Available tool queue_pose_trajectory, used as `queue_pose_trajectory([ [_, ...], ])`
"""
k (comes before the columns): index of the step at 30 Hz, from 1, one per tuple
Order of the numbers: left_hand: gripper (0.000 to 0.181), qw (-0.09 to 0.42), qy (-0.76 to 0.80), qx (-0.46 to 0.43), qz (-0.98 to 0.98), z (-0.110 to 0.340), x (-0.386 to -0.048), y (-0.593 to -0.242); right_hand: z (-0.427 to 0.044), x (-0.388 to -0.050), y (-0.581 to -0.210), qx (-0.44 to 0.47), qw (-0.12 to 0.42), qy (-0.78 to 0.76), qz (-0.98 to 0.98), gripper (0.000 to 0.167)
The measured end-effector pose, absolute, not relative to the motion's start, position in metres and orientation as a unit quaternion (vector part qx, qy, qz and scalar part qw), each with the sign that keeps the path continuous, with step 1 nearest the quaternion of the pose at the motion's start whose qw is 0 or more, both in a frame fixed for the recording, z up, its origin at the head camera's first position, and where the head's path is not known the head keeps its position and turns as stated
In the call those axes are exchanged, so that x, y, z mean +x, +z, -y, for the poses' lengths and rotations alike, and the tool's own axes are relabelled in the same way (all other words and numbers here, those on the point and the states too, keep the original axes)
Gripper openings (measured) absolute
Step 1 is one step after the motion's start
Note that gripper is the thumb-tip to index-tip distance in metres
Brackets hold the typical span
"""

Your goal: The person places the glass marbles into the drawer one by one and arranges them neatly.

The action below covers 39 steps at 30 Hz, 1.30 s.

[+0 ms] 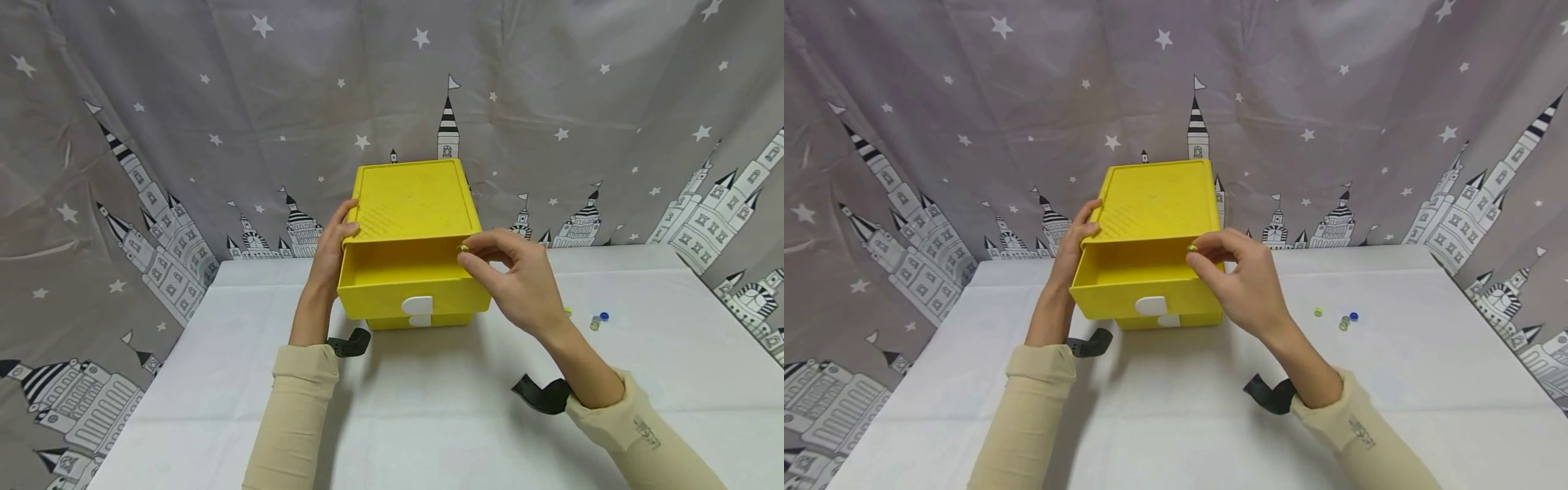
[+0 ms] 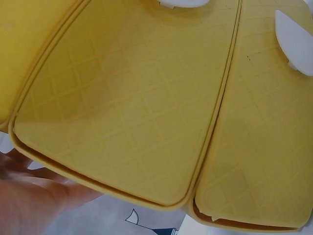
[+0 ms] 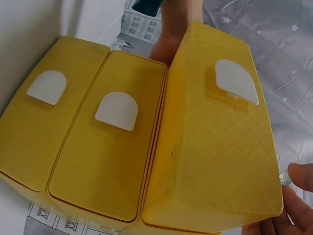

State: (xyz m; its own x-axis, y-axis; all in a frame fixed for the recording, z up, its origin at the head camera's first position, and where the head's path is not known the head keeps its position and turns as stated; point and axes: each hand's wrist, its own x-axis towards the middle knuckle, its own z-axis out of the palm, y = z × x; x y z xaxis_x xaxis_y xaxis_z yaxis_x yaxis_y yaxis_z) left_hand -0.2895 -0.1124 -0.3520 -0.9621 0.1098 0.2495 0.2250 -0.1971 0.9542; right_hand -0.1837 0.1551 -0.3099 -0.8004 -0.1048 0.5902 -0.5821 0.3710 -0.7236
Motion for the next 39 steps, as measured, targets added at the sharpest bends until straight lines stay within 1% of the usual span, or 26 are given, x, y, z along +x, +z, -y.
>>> queue_pose_trajectory([
  [9,0.057,0.034,-0.765,-0.135,0.629,0.1132,-0.2895,-0.3525,-0.1553,-0.1868,-0.3124,0.213,0.22,0.514,0.801,0.014],
  [21,0.057,0.031,-0.766,-0.135,0.628,0.1129,-0.2899,-0.3525,-0.1587,-0.1857,-0.3153,0.21,0.231,0.535,0.785,0.013],
  [30,0.056,0.029,-0.77,-0.135,0.622,0.1132,-0.2904,-0.3528,-0.1596,-0.1837,-0.3149,0.208,0.23,0.525,0.793,0.014],
  [39,0.057,0.031,-0.773,-0.134,0.619,0.1125,-0.2905,-0.3532,-0.1612,-0.1817,-0.316,0.209,0.242,0.519,0.793,0.015],
])
